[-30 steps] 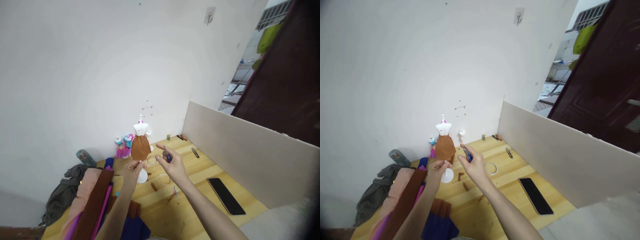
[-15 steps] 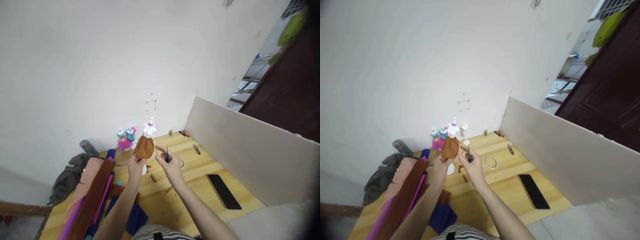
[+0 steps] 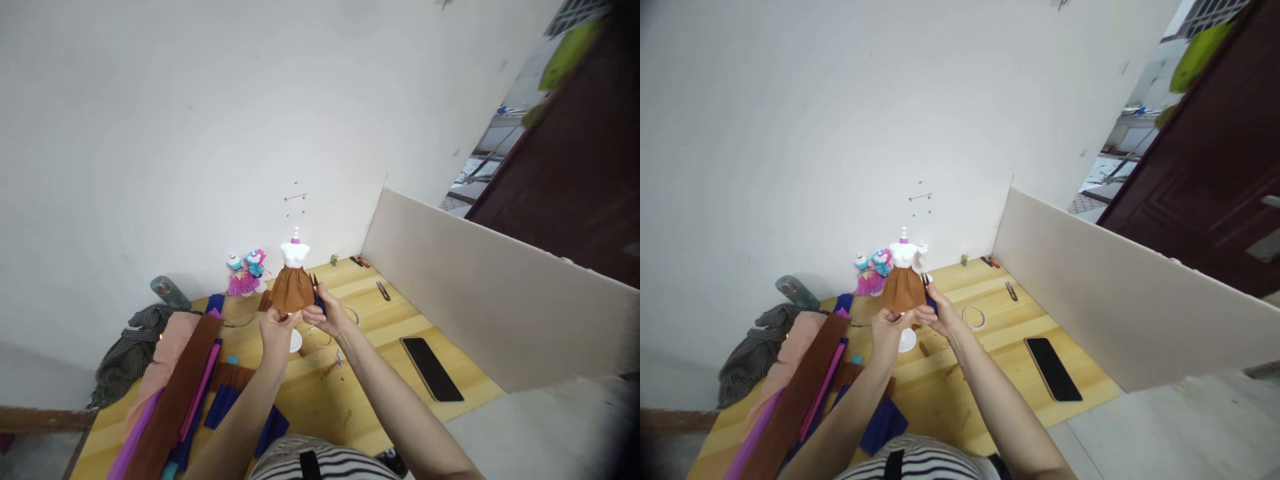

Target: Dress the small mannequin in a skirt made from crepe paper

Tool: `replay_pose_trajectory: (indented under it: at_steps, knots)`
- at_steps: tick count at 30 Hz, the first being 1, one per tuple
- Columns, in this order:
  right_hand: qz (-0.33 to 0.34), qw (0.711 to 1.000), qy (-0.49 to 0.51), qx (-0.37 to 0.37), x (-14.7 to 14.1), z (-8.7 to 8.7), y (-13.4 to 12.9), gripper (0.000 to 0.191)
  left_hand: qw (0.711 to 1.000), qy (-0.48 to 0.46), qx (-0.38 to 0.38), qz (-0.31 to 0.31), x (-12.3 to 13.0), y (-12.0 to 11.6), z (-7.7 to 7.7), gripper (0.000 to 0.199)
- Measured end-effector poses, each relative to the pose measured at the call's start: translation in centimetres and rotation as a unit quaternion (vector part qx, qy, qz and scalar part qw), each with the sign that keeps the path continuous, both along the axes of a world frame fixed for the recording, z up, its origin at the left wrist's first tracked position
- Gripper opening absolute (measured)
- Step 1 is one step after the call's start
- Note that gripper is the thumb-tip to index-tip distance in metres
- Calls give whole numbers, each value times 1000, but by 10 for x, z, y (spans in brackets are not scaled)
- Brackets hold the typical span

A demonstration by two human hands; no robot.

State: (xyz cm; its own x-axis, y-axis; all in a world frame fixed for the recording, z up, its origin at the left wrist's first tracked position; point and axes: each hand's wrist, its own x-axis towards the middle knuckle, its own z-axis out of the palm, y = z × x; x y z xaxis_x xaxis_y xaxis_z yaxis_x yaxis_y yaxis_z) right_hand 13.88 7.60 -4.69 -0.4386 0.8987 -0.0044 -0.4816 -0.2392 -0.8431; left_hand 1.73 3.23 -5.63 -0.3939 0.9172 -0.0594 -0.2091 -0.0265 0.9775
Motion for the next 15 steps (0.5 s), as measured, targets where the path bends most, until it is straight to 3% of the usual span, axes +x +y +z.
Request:
replay_pose_trajectory:
  at_steps: [4,8,15]
  knots:
    - [-74,997,-8,-7,2,-15,-4,50,1000,-13,-5,16,-1,4,-1,32]
    - [-157,986,-57,-15,-12,-33,-26,43,999,-43,-14,20,-3,11,-3,36]
    - [-172,973,-150,15,-37,-52,-65,38,995,-89,-42,0,-12,16,-6,39]
